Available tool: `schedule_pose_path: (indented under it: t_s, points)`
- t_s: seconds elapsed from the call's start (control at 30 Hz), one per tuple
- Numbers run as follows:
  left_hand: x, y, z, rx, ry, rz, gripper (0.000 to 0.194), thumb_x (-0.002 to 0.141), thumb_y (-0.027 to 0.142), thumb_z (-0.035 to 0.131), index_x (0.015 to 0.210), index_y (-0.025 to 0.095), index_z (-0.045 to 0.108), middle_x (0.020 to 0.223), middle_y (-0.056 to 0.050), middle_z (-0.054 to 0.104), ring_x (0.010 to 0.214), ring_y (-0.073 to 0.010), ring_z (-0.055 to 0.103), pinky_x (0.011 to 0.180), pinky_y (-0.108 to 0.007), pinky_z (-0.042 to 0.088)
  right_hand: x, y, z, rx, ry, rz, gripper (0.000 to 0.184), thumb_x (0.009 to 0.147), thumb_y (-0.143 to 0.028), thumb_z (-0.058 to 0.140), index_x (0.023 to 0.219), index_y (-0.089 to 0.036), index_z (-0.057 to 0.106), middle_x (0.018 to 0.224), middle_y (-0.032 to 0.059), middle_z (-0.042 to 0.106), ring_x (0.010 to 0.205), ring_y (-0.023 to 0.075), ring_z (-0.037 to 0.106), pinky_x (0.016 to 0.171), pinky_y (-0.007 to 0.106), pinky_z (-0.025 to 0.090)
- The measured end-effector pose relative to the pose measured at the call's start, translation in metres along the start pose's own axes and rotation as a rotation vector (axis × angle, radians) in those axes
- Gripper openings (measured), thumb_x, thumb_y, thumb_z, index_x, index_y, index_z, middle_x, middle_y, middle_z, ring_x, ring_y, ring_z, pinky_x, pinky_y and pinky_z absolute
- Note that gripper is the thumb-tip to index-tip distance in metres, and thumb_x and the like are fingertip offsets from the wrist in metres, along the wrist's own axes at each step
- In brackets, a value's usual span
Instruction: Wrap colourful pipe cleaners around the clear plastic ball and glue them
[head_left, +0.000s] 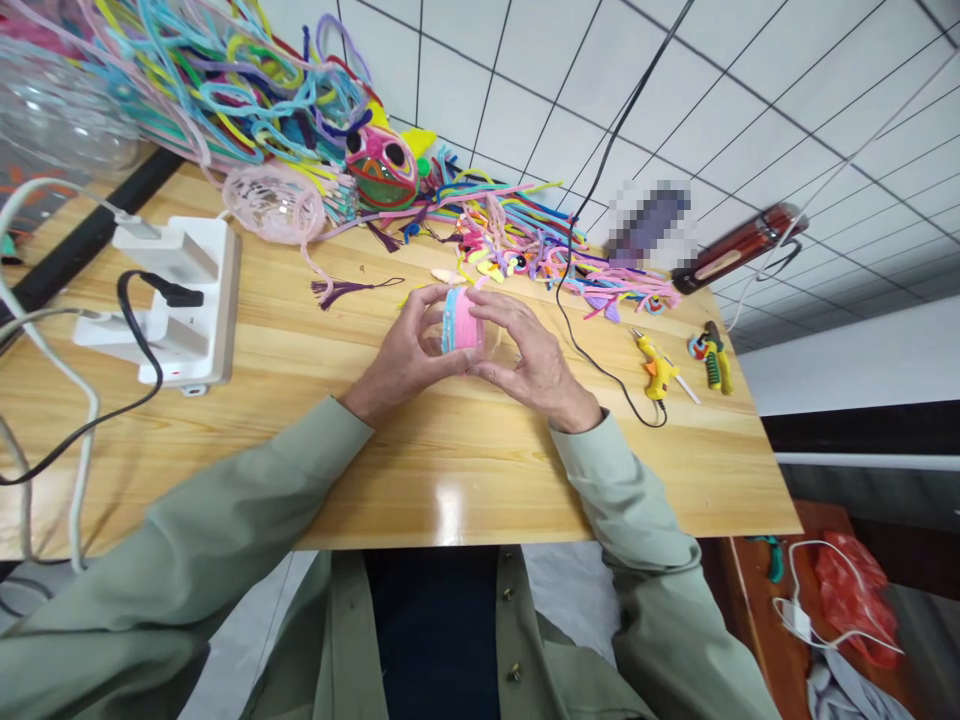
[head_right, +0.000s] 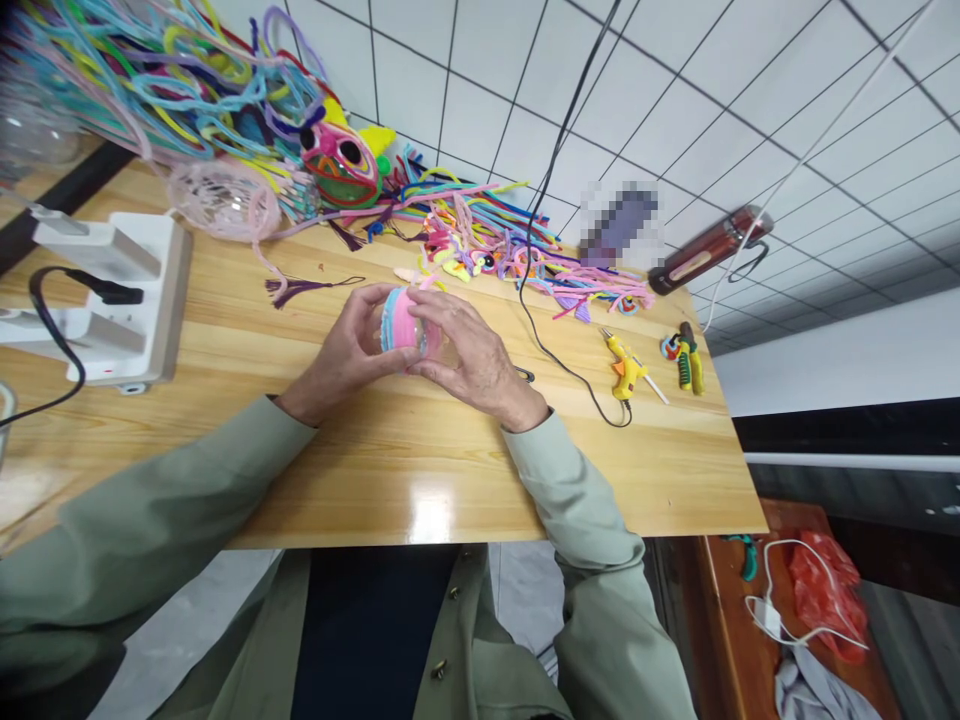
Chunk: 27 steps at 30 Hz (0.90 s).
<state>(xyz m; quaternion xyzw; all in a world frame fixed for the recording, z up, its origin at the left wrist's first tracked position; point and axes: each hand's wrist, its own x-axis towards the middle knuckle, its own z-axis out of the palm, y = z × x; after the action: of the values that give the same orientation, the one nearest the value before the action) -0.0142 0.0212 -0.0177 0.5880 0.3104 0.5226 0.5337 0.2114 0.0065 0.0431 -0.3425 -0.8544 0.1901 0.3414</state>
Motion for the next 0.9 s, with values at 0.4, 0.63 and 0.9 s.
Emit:
schedule_pose_path:
  t_s: [0.4, 0.63, 0.9]
  points:
    - [-0.0012, 0.0037, -0.0034, 0.008, -0.033, -0.009, 0.090, 0.079, 0.063, 0.103, 0.148, 0.030, 0.056, 0.161, -0.013, 0.063, 0.146, -0.0376, 0.070, 0.098, -0.043, 0.072, -0.0005, -0.0027, -0.0006, -0.009, -0.007, 0.019, 0.064, 0.106, -0.070, 0.075, 0.159, -0.033, 0.068, 0.173, 0.0141, 0.067, 0.165, 0.0366, 0.060, 0.140, 0.065, 0.046]
    - [-0.0007, 0.0048, -0.0022, -0.009, -0.025, 0.009, 0.091, 0.079, 0.072, 0.101, 0.147, 0.031, 0.055, 0.163, -0.013, 0.063, 0.148, -0.0380, 0.068, 0.108, -0.048, 0.069, -0.0017, 0.0012, 0.0013, -0.049, 0.026, -0.069, 0.061, 0.109, -0.066, 0.075, 0.158, -0.032, 0.067, 0.171, 0.0142, 0.069, 0.163, 0.0359, 0.062, 0.139, 0.065, 0.048]
    - [0.0041, 0.0060, -0.0090, -0.103, -0.021, -0.093, 0.075, 0.088, 0.066, 0.096, 0.143, 0.029, 0.061, 0.157, -0.011, 0.071, 0.151, -0.0369, 0.068, 0.121, -0.052, 0.062, -0.0051, 0.0070, 0.0090, -0.095, 0.012, -0.127, 0.058, 0.109, -0.062, 0.075, 0.158, -0.032, 0.065, 0.171, 0.0151, 0.068, 0.163, 0.0354, 0.063, 0.135, 0.066, 0.054]
